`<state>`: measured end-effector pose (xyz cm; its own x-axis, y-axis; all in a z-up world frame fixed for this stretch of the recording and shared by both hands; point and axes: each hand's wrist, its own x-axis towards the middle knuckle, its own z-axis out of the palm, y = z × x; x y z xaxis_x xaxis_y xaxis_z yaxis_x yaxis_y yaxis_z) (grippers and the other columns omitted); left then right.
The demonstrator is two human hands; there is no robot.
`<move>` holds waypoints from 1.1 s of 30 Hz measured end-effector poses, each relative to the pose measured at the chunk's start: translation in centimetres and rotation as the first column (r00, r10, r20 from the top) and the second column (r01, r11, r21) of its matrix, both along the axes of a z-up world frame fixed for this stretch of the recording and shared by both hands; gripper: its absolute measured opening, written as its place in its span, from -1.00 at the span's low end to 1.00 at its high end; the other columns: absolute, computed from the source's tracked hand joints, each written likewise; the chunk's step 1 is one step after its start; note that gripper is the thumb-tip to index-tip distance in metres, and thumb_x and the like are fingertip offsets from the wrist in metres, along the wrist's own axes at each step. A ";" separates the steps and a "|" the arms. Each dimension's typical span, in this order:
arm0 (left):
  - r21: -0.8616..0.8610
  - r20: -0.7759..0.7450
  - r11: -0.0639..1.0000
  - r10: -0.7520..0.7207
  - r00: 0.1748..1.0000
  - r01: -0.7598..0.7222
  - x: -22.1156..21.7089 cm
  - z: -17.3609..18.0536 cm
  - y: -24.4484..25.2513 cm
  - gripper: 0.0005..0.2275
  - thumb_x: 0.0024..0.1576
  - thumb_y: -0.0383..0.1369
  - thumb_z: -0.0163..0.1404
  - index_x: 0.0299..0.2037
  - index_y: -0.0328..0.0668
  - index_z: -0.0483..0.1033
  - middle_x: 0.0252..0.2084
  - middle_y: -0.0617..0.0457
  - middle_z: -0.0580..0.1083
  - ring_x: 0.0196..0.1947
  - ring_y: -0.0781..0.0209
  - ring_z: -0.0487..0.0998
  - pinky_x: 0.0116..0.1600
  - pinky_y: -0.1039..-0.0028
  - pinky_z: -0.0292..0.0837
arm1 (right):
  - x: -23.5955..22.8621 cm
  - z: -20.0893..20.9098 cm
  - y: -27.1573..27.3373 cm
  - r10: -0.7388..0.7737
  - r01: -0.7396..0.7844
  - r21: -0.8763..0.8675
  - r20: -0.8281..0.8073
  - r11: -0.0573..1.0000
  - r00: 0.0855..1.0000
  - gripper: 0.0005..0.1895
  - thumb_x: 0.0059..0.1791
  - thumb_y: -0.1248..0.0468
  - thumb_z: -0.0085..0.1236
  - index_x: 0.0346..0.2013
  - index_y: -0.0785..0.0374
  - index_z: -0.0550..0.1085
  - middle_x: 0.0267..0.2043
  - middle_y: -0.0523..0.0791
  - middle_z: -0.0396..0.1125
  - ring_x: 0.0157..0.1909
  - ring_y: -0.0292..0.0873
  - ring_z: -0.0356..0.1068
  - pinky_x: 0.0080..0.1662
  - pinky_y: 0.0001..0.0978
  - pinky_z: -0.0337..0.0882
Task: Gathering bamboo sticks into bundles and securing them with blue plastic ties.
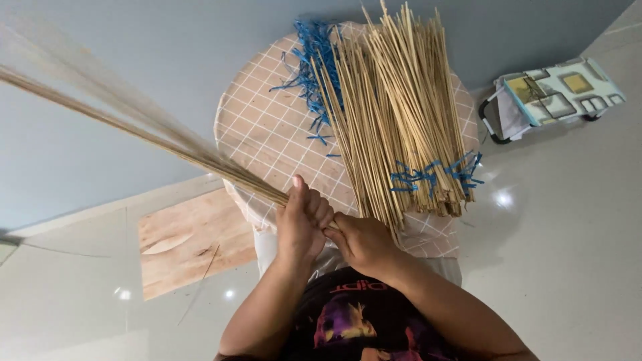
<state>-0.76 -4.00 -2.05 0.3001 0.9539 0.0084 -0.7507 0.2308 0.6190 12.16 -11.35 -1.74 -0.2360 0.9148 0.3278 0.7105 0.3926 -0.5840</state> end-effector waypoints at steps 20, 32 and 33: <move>-0.048 0.128 0.999 -0.006 0.992 0.012 0.1 -1.2 -0.5 -0.61 0.29 -0.34 0.04 -0.53 0.00 0.08 -0.64 0.31 -0.11 -0.72 0.45 -0.15 -0.61 0.61 -0.12 | 0.4 2.9 0.2 0.227 -0.275 -0.151 -0.277 0.949 0.934 -0.62 0.18 0.17 -0.18 -0.42 0.29 0.44 -0.67 -0.01 0.32 -0.64 -0.01 0.29 -0.52 -0.21 0.35; 0.240 0.167 0.952 -0.231 0.958 0.188 -1.0 -3.7 -1.3 -0.51 0.25 -0.33 0.05 -0.70 -0.09 0.06 -0.78 0.17 -0.06 -0.81 0.33 -0.07 -0.73 0.50 0.06 | 0.8 -3.3 0.5 0.317 -0.524 -0.218 -0.590 0.823 0.742 -0.61 0.21 0.26 -0.28 -0.43 0.21 0.43 -0.67 -0.11 0.24 -0.63 -0.22 0.07 -0.47 -0.31 0.22; 0.250 0.128 0.949 -0.231 0.964 0.194 -1.2 -3.3 -2.0 -0.51 0.26 -0.39 0.03 -0.73 -0.09 0.08 -0.79 0.16 -0.06 -0.83 0.33 -0.07 -0.74 0.51 0.06 | 1.0 -3.5 0.6 0.317 -0.643 -0.288 -0.684 0.710 0.657 -0.65 0.20 0.27 -0.25 -0.39 0.20 0.45 -0.58 -0.12 0.34 -0.55 -0.22 0.18 -0.38 -0.28 0.28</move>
<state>-1.98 -5.98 -5.35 0.4728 0.8338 0.2849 -0.7905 0.2585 0.5553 13.18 -10.75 -5.26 -0.6141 0.7804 0.1174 -0.0155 0.1368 -0.9905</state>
